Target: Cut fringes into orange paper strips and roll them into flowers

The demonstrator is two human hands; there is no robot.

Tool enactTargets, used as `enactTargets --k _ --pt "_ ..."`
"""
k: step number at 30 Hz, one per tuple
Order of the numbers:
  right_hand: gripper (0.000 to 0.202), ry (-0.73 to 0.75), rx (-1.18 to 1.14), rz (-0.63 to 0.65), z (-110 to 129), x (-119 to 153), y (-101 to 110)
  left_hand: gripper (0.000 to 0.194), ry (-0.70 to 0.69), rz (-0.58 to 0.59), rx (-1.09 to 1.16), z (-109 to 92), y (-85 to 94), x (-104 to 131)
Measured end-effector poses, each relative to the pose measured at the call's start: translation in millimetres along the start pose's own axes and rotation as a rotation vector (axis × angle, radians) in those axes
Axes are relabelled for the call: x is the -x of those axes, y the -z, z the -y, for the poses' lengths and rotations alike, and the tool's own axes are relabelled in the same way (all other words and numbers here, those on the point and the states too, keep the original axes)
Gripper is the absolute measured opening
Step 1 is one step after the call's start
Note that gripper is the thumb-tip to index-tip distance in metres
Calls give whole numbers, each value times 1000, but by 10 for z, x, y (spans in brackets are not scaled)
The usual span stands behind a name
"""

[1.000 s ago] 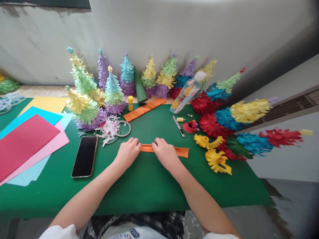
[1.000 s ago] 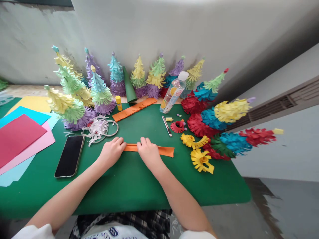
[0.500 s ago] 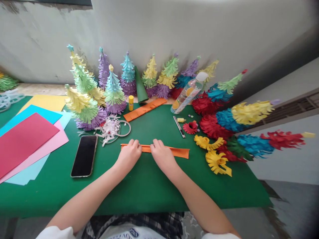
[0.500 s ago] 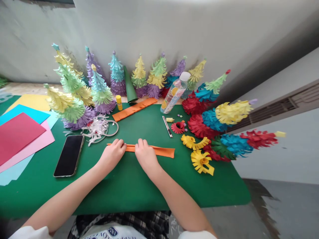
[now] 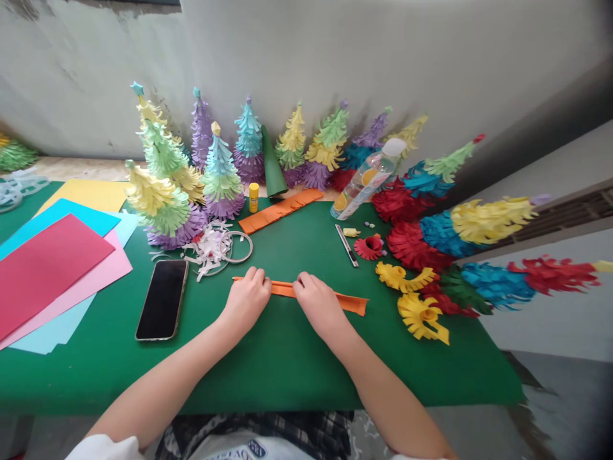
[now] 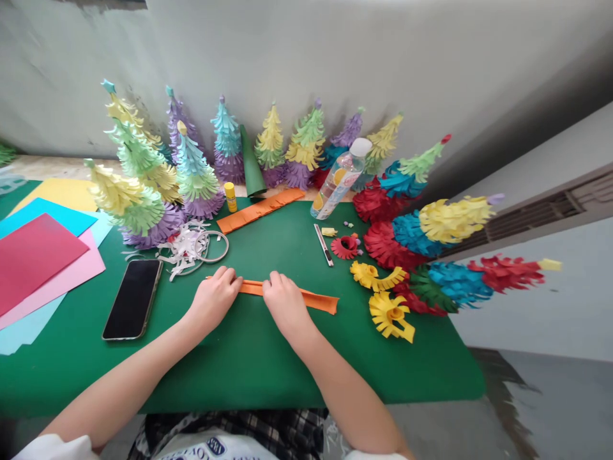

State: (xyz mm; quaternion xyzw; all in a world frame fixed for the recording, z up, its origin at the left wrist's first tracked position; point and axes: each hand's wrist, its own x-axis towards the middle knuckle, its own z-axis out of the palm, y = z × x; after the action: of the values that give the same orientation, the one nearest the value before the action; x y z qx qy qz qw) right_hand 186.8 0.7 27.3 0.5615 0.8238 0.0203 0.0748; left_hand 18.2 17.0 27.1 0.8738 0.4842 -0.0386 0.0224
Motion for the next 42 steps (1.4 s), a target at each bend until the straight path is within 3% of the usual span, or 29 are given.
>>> enactTargets --k 5,11,19,30,42 --pt "26 8 -145 9 -111 4 -3 23 -41 14 3 59 4 -11" --pt "27 76 -546 -40 -385 -19 -70 18 -75 48 20 125 42 -37" --pt "28 89 -721 77 -734 -46 -69 21 -87 64 28 151 78 -38" --pt "24 178 -566 97 -888 40 8 25 -84 57 48 192 65 -36" --pt "14 39 -461 105 -891 64 74 28 -75 62 68 215 56 -50"
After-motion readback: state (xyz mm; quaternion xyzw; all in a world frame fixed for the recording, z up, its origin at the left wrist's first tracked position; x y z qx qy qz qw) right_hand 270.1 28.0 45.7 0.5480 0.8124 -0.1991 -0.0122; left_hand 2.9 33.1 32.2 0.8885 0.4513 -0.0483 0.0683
